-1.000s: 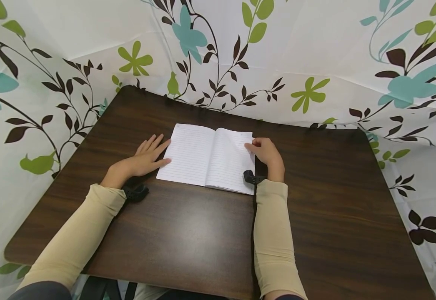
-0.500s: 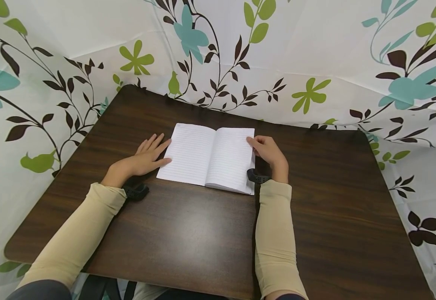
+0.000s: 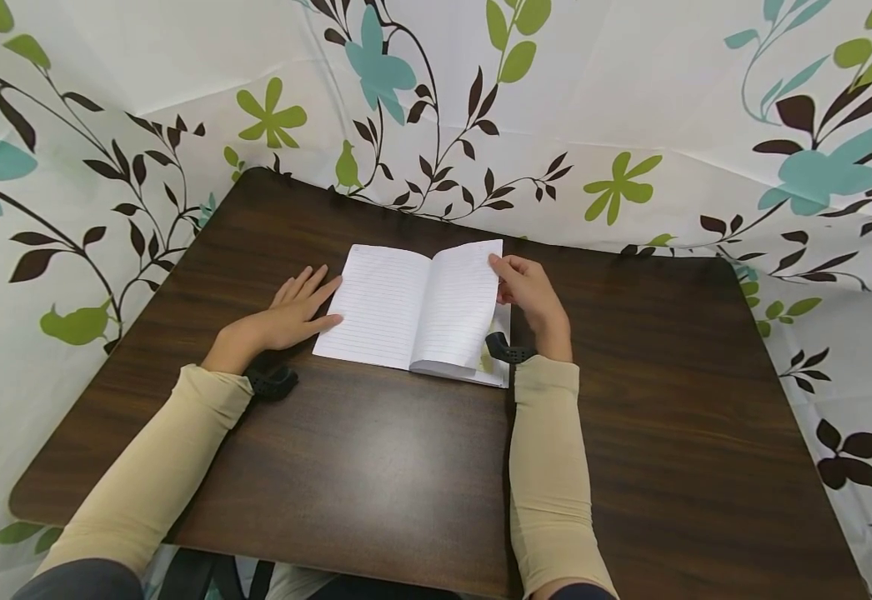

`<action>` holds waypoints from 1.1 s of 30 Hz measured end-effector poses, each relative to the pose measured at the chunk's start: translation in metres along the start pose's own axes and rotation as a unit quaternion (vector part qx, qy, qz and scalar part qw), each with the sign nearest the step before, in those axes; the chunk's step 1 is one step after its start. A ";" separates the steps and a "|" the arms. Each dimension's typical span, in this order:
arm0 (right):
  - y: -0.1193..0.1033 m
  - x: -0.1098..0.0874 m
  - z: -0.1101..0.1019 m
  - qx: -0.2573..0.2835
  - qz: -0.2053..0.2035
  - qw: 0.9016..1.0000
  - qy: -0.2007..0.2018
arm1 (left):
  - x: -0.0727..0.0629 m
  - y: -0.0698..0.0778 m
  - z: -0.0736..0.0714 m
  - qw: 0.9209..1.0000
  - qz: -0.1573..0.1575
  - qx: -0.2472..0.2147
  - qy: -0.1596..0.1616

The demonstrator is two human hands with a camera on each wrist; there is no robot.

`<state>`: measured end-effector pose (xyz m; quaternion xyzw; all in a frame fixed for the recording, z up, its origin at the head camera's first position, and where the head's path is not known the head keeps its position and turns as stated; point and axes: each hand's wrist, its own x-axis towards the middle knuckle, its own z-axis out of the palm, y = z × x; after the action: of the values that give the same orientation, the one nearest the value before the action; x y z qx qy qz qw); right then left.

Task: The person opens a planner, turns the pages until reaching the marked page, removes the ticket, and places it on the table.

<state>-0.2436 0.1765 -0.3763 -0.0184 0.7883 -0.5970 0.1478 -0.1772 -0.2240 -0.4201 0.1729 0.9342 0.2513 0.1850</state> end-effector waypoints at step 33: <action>-0.012 0.006 0.035 0.143 -0.076 0.985 -0.052 | 0.002 -0.003 0.001 1.000 0.001 -0.002 -0.003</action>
<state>-0.2421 0.1391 -0.3746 -0.0876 0.6826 -0.7111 0.1440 -0.1787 -0.2249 -0.4229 0.1737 0.9330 0.2531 0.1877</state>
